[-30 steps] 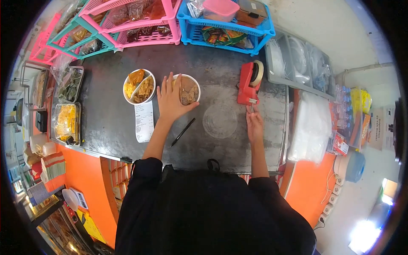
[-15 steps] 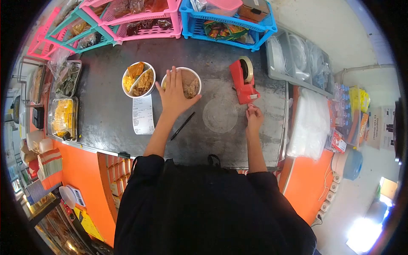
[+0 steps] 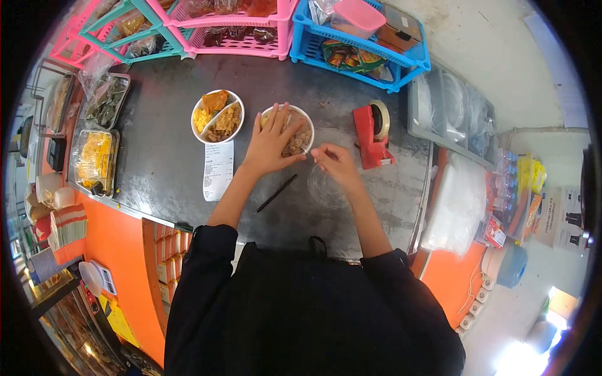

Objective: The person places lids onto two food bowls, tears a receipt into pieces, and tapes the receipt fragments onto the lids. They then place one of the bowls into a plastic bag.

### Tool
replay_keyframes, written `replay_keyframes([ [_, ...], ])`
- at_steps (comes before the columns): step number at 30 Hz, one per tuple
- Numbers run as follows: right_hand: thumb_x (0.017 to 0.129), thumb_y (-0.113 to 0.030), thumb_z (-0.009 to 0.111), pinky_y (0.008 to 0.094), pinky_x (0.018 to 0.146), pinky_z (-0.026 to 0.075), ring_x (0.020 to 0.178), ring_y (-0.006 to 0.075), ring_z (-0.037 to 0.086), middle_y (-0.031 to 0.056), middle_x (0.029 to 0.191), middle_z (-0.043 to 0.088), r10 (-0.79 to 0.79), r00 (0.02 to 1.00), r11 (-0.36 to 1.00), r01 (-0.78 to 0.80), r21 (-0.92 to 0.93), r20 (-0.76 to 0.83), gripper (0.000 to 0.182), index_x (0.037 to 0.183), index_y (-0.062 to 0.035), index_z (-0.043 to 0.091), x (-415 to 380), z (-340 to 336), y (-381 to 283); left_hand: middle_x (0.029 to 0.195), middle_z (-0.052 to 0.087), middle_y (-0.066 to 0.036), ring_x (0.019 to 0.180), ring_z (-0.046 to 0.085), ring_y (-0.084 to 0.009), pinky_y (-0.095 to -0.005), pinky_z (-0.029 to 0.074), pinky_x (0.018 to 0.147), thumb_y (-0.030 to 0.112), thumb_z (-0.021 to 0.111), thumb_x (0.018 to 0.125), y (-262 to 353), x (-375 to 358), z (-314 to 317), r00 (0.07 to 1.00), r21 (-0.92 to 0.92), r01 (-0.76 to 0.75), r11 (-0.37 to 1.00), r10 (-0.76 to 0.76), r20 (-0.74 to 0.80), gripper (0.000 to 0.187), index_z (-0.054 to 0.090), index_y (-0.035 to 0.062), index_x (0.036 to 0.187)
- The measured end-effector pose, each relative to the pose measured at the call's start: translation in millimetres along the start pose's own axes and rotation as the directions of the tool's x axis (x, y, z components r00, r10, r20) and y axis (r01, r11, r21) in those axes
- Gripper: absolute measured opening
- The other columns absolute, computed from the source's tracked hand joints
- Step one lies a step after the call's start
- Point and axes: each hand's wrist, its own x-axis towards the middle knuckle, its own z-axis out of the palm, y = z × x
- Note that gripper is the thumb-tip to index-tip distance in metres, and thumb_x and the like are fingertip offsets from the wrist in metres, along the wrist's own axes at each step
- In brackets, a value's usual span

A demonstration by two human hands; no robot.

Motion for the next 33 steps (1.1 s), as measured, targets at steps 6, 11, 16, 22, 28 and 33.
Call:
replay_keyframes([
  [6, 0.080, -0.025, 0.065, 0.0224, 0.053, 0.034, 0.057, 0.0053, 0.043, -0.0030, 0.059, 0.052, -0.010, 0.991, 0.965, -0.025, -0.261, -0.132, 0.027, 0.068, -0.0006, 0.060, 24.0, -6.9, 32.8, 0.143, 0.020, -0.016, 0.133, 0.016, -0.0350, -0.0595, 0.014, 0.101, 0.058, 0.059, 0.069, 0.3, 0.2, 0.1, 1.000, 0.008, -0.016, 1.000, 0.015, 0.019, 0.069, 0.040, 0.0288, 0.129],
  [11, 0.079, -0.025, 0.065, 0.0228, 0.053, 0.035, 0.056, 0.0059, 0.044, -0.0024, 0.059, 0.053, 0.071, 0.986, 0.975, -0.101, -0.198, -0.152, 0.027, 0.069, -0.0004, 0.061, 27.5, -6.0, 36.8, 0.142, 0.025, -0.012, 0.130, 0.022, -0.0382, -0.0626, 0.015, 0.098, 0.045, 0.067, 0.069, -0.4, -4.3, 1.2, 0.997, -0.090, -0.060, 0.994, 0.064, 0.035, 0.051, 0.052, 0.0319, 0.116],
  [16, 0.079, -0.025, 0.065, 0.0222, 0.051, 0.036, 0.054, 0.0064, 0.045, -0.0020, 0.059, 0.053, 0.122, 0.986, 0.981, -0.136, -0.136, -0.111, 0.025, 0.071, -0.0017, 0.062, 30.1, -8.8, 33.6, 0.138, 0.035, -0.005, 0.128, 0.027, -0.0379, -0.0616, 0.018, 0.097, 0.039, 0.070, 0.068, -3.5, -8.7, 4.4, 0.969, -0.013, -0.241, 0.970, 0.240, -0.062, 0.034, 0.063, 0.0263, 0.099],
  [22, 0.080, -0.022, 0.063, 0.0237, 0.052, 0.040, 0.055, 0.0078, 0.049, 0.0002, 0.065, 0.058, 0.254, 0.960, 0.965, -0.244, -0.092, 0.117, 0.020, 0.079, -0.0016, 0.066, 39.0, -29.2, 44.1, 0.135, 0.040, -0.002, 0.128, 0.028, -0.0368, -0.0590, 0.018, 0.097, 0.039, 0.069, 0.069, -4.7, -8.5, 3.8, 0.974, -0.072, -0.227, 0.971, 0.224, -0.044, 0.028, 0.065, 0.0226, 0.091],
  [28, 0.074, -0.016, 0.064, 0.0297, 0.060, 0.044, 0.060, 0.0194, 0.057, 0.0092, 0.070, 0.063, -0.098, 0.971, 0.876, 0.188, -0.444, 0.218, 0.014, 0.080, -0.0037, 0.067, 62.6, -35.2, 51.8, 0.132, 0.044, -0.001, 0.127, 0.031, -0.0342, -0.0551, 0.018, 0.099, 0.039, 0.069, 0.069, -2.8, -4.7, -3.0, 0.985, -0.127, -0.173, 0.977, 0.175, 0.004, 0.028, 0.064, 0.0173, 0.087],
  [33, 0.071, -0.022, 0.064, 0.0380, 0.061, 0.046, 0.068, 0.0314, 0.060, 0.0143, 0.074, 0.063, -0.197, 0.963, 0.566, 0.264, -0.781, 0.183, 0.017, 0.074, -0.0052, 0.066, 65.7, -35.6, 49.8, 0.132, 0.045, -0.001, 0.128, 0.031, -0.0313, -0.0533, 0.018, 0.099, 0.039, 0.068, 0.070, -0.1, -4.2, -5.4, 0.986, -0.120, -0.160, 0.980, 0.166, 0.035, 0.028, 0.064, 0.0175, 0.087],
])
